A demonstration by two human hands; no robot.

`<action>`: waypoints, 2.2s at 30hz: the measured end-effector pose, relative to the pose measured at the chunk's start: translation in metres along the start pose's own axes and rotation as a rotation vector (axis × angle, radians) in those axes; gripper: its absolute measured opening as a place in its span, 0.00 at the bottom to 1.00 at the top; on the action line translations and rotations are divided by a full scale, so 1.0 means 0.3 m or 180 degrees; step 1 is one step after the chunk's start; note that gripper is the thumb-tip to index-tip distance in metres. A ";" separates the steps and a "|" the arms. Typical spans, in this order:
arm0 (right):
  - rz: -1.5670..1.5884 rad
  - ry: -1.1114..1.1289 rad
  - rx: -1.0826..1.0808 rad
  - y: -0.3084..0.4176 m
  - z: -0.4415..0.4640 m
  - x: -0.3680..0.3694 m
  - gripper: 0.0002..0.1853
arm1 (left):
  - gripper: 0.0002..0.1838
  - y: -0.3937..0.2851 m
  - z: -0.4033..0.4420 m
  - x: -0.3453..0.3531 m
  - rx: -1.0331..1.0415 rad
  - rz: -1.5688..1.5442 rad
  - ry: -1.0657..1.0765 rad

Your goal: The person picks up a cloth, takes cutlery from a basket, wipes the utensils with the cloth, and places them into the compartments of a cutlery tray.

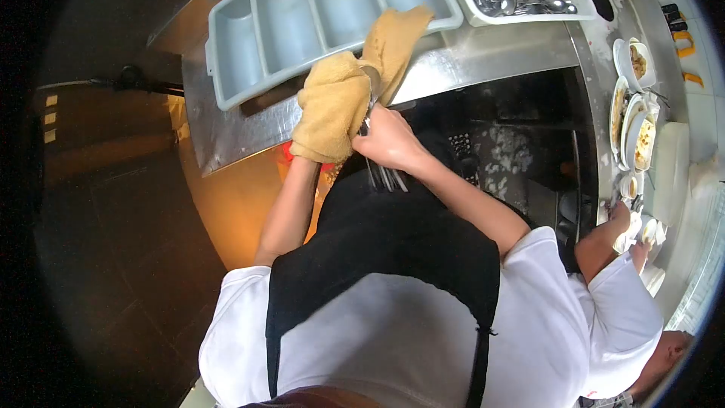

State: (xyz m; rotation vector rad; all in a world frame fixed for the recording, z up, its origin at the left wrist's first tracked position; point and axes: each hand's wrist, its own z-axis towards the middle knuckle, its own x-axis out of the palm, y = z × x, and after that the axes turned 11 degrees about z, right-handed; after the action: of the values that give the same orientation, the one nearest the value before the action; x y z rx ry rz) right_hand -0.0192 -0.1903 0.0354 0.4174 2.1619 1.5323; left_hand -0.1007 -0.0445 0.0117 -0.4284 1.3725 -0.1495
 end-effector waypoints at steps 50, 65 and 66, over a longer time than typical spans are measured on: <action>0.1848 0.1573 -0.1669 -0.237 0.303 -0.221 0.17 | 0.11 -0.097 0.232 -0.139 -0.1904 -0.3567 -0.0705; 0.2165 0.1751 -0.2613 -0.155 0.335 -0.430 0.04 | 0.17 -0.023 0.097 -0.353 -0.2780 0.0169 -0.0520; 0.2325 0.1568 -0.2222 -0.136 0.311 -0.418 0.05 | 0.17 -0.037 0.103 -0.350 -0.2815 0.0530 -0.0202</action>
State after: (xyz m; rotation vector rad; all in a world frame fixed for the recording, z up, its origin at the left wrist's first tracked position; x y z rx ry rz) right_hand 0.1371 -0.1905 -0.0055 0.6697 1.6531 2.9050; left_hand -0.0903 -0.0115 0.1162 -1.0328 1.3527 0.6291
